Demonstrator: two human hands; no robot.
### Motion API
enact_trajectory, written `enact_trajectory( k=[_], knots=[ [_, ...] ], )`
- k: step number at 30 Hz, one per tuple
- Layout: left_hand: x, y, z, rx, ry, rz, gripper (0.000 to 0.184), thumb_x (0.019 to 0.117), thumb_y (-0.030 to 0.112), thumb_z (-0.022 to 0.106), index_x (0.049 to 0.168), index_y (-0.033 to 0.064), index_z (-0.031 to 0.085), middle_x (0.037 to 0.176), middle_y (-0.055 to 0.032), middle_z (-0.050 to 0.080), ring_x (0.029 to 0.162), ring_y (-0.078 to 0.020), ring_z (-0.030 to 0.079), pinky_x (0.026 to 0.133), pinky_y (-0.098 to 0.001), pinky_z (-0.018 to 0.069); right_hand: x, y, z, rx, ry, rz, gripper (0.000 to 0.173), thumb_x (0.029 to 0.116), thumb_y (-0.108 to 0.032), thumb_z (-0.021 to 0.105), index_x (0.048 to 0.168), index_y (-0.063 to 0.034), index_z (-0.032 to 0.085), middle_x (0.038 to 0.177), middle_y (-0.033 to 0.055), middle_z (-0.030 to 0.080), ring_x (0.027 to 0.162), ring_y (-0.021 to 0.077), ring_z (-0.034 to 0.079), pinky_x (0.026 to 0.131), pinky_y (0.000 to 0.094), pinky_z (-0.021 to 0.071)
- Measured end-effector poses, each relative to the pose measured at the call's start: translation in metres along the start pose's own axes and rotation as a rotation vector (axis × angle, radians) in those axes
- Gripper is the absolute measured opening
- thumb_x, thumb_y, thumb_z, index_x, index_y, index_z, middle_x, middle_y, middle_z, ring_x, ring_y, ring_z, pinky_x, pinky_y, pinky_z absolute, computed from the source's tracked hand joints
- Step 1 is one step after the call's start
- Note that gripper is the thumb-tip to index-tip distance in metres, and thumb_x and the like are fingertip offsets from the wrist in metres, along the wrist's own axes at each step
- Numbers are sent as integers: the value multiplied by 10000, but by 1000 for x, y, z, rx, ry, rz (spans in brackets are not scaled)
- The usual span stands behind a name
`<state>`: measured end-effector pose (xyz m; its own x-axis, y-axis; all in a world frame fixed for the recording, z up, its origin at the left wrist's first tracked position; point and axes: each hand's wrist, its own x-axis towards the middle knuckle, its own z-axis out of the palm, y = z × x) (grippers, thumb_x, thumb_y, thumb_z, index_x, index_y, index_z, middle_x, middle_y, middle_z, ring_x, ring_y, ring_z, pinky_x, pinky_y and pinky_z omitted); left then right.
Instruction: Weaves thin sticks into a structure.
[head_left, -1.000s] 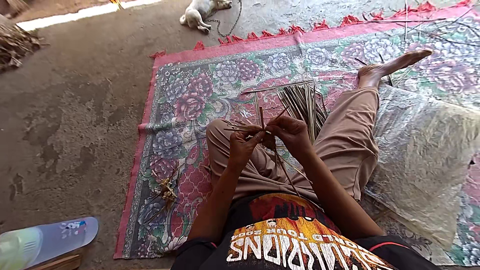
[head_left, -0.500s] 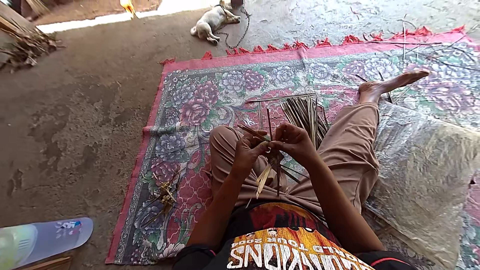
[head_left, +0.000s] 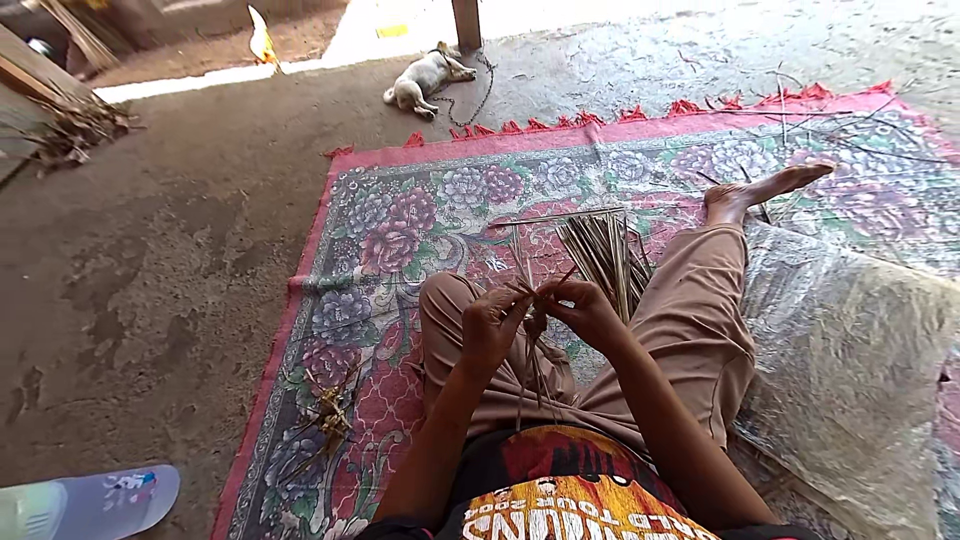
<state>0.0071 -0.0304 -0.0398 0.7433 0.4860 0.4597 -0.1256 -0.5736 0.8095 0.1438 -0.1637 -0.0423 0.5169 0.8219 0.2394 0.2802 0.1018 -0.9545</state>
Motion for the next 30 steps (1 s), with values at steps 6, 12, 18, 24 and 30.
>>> enact_trajectory(
  k=[6,12,18,24,30],
  knots=[
    [3,-4,0,-519,-72,-324,129,1001,-18,563,1048,-49,679,906,-50,736,651,-76,678,635,-239,601,0,14,-4,239,-49,-21,85,936,-36,655,993,-25,717,907,-30,711,809,33,661,783,232,575],
    [12,-5,2,-688,-232,-437,142,1022,22,537,1056,13,675,853,6,720,593,-27,625,537,-188,533,2,15,-4,364,-237,-38,73,897,-52,732,959,-79,760,952,-74,704,886,17,656,832,222,570],
    [11,-4,11,-676,-148,-399,198,1019,12,522,1171,-15,646,938,2,712,732,-28,642,653,-198,543,1,19,4,332,-108,-117,85,909,-39,720,982,-58,759,1039,-21,719,1008,58,667,923,256,566],
    [0,-12,7,-356,-190,-134,355,877,49,683,1198,-91,626,1169,-120,682,1122,-127,635,1013,-317,510,2,19,14,401,161,-121,131,871,23,714,992,-27,701,901,-18,721,802,69,684,763,280,602],
    [-5,-24,6,-281,-117,-185,78,872,61,706,943,30,710,932,-5,711,912,-59,672,881,-262,557,1,26,31,415,179,-82,88,865,33,714,940,-11,698,832,-31,704,699,31,639,674,230,566]
  ],
)
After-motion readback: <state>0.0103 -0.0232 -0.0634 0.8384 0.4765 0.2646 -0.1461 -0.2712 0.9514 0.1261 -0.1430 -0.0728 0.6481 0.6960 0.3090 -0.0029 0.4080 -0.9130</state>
